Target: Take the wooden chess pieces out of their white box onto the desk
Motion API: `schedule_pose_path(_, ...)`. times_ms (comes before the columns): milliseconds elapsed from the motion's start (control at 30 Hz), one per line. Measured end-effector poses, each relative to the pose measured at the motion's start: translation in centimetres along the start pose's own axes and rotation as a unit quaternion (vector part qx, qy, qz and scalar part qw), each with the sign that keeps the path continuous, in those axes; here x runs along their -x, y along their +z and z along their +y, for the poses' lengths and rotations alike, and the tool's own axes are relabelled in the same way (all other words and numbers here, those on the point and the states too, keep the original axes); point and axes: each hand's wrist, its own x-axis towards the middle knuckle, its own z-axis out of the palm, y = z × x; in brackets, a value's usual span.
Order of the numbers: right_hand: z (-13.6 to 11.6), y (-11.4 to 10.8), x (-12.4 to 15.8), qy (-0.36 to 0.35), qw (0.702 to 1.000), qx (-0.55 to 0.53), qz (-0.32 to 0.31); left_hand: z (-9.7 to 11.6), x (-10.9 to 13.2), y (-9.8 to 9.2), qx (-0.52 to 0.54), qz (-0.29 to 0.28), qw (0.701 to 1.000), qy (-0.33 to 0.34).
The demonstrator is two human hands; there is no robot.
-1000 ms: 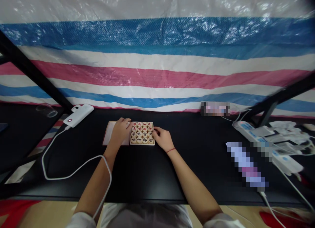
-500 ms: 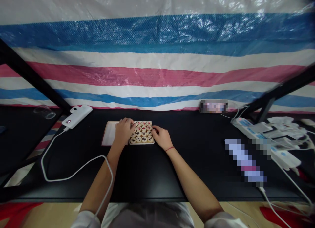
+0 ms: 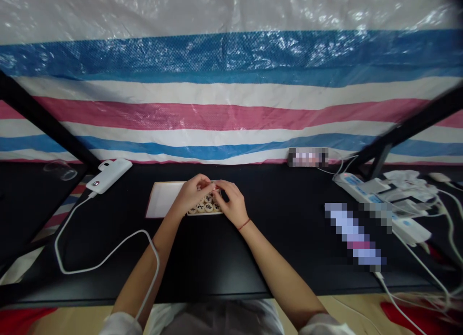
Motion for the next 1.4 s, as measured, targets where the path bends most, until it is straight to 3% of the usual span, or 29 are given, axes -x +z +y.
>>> schedule_pose_path(67,1.4,-0.2,-0.1,0.042,0.998,0.036,0.031,-1.0,-0.2,-0.7,-0.088,0.058,0.994,-0.006)
schedule_pose_path(133,3.2,-0.5,-0.1,0.097,0.99,0.093,0.046,-2.0,-0.3,-1.6,-0.243,0.127,0.961,-0.027)
schedule_pose_path(167,4.0,-0.6,-0.1,0.122,0.984,0.119,0.042,-2.3,-0.2,-1.9,-0.299,0.132,0.944,-0.045)
schedule_pose_path(333,6.0,-0.7,0.2,0.208,0.957,0.201,-0.024,-2.1,0.3,-2.0,-0.428,0.081,0.894,-0.11)
schedule_pose_path(533,5.0,-0.1,0.5,0.195,0.96,0.2,-0.004,-0.3,0.2,0.1,-0.465,0.062,0.871,-0.146)
schedule_pose_path(867,4.1,-0.1,0.5,0.187,0.969,0.164,0.005,0.0,0.0,0.8,-0.439,0.049,0.882,-0.168)
schedule_pose_path(1200,3.7,-0.1,0.5,0.162,0.974,0.154,0.021,-1.2,0.4,0.3,-0.402,0.066,0.908,-0.1)
schedule_pose_path(1300,2.4,0.0,0.4,0.111,0.985,0.125,0.03,-1.2,0.5,-0.2,-0.369,0.095,0.923,-0.051)
schedule_pose_path(1400,0.4,0.3,0.4,0.012,0.998,0.069,-0.001,-0.7,0.9,-0.3,-0.243,0.112,0.963,0.031)
